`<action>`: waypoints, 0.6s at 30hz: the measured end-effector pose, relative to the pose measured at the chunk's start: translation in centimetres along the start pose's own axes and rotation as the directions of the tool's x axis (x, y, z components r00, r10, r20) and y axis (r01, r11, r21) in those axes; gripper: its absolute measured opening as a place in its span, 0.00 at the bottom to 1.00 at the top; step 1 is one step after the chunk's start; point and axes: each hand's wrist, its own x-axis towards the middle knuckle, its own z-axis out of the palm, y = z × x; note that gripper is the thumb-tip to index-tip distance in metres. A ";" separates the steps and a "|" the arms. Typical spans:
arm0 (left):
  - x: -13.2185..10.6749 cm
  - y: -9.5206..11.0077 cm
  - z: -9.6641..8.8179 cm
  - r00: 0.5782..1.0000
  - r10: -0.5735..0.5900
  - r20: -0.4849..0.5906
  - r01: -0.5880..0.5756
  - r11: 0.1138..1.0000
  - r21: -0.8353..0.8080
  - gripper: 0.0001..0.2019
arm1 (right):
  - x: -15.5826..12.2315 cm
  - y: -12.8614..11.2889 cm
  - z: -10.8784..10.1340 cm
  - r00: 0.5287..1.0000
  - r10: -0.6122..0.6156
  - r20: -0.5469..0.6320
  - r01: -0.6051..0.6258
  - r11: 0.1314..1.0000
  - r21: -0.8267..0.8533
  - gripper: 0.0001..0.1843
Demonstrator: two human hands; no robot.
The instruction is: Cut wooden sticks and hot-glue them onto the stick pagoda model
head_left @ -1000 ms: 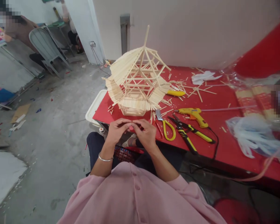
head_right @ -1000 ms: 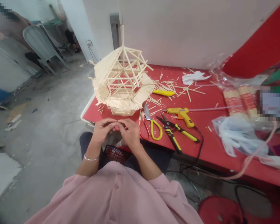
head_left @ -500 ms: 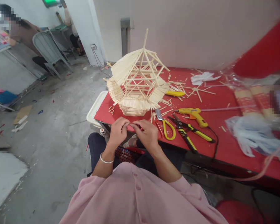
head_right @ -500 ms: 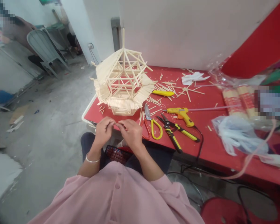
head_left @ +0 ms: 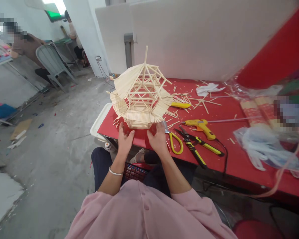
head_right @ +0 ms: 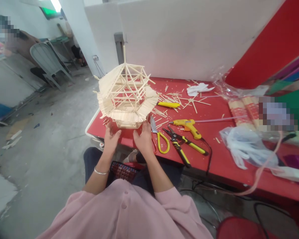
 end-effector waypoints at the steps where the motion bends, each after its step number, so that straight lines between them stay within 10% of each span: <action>1: 0.2 -0.5 0.5 1.000 -0.006 -0.005 0.006 1.000 -0.002 0.37 | 0.1 0.6 0.7 1.000 -0.002 0.020 0.002 1.000 -0.005 0.28; 8: 0.9 -1.8 2.5 0.999 0.052 0.014 -0.050 0.993 -0.111 0.40 | -0.2 1.1 2.3 0.997 -0.025 0.068 0.027 0.999 -0.026 0.20; 18: 3.6 -0.5 0.9 0.999 0.008 0.054 -0.001 0.993 -0.117 0.42 | -1.3 -1.5 2.7 0.984 -0.058 0.168 0.083 0.986 -0.146 0.28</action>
